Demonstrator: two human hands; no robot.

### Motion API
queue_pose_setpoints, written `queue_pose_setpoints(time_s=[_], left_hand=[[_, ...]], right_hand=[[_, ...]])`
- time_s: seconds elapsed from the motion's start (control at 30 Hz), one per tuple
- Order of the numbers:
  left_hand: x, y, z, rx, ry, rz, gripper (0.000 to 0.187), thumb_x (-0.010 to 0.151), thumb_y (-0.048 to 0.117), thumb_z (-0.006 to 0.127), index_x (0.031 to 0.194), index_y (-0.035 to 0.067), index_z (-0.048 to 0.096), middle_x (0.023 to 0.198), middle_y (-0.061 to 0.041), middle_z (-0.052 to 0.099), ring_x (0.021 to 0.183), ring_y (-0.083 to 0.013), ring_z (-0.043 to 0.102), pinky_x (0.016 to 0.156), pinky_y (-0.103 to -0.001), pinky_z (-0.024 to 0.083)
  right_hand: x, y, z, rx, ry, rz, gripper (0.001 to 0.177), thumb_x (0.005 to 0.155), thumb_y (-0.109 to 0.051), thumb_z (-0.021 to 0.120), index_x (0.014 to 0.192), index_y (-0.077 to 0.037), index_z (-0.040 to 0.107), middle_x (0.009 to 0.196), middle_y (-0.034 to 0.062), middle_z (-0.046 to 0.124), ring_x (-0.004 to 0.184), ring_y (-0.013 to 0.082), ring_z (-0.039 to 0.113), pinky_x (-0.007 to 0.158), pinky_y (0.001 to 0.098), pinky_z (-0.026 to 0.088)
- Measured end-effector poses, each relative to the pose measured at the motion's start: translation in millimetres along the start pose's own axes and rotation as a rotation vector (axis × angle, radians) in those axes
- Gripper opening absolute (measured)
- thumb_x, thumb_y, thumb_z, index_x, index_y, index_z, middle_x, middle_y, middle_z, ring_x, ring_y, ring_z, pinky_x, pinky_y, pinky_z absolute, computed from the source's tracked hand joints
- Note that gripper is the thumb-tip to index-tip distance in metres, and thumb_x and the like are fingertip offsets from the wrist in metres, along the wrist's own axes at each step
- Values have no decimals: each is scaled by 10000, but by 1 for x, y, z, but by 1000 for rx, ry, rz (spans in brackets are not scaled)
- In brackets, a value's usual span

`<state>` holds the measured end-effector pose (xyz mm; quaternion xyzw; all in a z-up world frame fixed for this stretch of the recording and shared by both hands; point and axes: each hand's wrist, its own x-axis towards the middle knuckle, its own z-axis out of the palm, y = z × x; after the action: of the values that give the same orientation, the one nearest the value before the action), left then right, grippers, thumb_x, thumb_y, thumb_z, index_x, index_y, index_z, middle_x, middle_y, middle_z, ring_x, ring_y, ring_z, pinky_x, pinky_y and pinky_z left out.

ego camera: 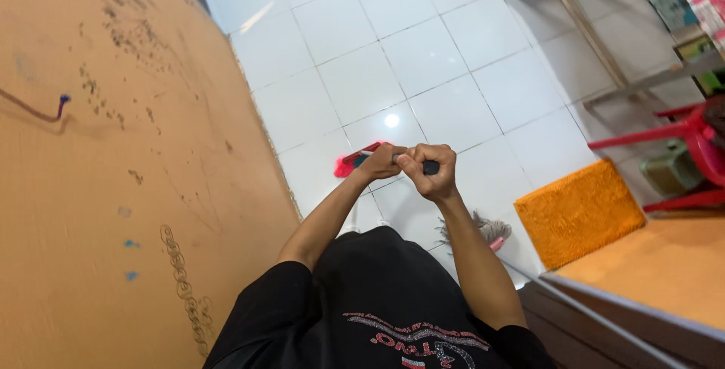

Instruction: Sweeping the floor and the wall base with a broom.

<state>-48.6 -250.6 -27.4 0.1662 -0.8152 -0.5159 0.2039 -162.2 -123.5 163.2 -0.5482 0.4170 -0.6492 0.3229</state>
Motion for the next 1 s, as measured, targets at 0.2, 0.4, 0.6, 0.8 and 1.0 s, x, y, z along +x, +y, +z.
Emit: queue_pose_setpoints(time_s=[0.2, 0.4, 0.6, 0.8, 1.0], left_hand=[[5, -1, -23, 100, -59, -18, 136, 867, 140, 650, 805, 19, 644, 686, -224, 619, 582, -372, 530, 576, -441, 454], [-4, 19, -10, 151, 2, -84, 335, 965, 239, 680, 727, 13, 614, 618, -216, 578, 536, -383, 507, 547, -458, 419], [-16, 102, 28, 17, -59, 137, 139, 804, 165, 667, 737, 45, 641, 616, -194, 605, 549, -364, 574, 533, -437, 450], [-40, 88, 62, -158, -238, 0, 117, 795, 115, 633, 794, 2, 602, 634, -202, 617, 526, -347, 559, 546, -423, 485], [-40, 44, 41, -192, -281, 126, 244, 766, 167, 686, 969, 33, 706, 750, -178, 697, 634, -310, 667, 604, -393, 512]], right_hand=[[-8, -1, 14, -39, 90, -9, 454, 957, 0, 657, 597, -68, 390, 562, -13, 452, 539, 69, 378, 512, 286, 294], [-38, -7, 8, -204, 223, 31, 308, 886, 13, 609, 597, -1, 505, 620, 44, 595, 536, 67, 515, 490, 269, 383], [-20, -142, 20, -106, 295, 34, 431, 941, 15, 586, 565, -57, 387, 505, -1, 455, 467, 49, 414, 466, 248, 330], [-23, -134, 43, -332, 250, 42, 377, 913, 40, 613, 613, -43, 400, 540, 13, 466, 493, 58, 412, 478, 243, 315], [-59, -87, 49, -183, 257, 52, 404, 935, 39, 632, 620, -57, 398, 563, 0, 463, 532, 65, 394, 550, 276, 362]])
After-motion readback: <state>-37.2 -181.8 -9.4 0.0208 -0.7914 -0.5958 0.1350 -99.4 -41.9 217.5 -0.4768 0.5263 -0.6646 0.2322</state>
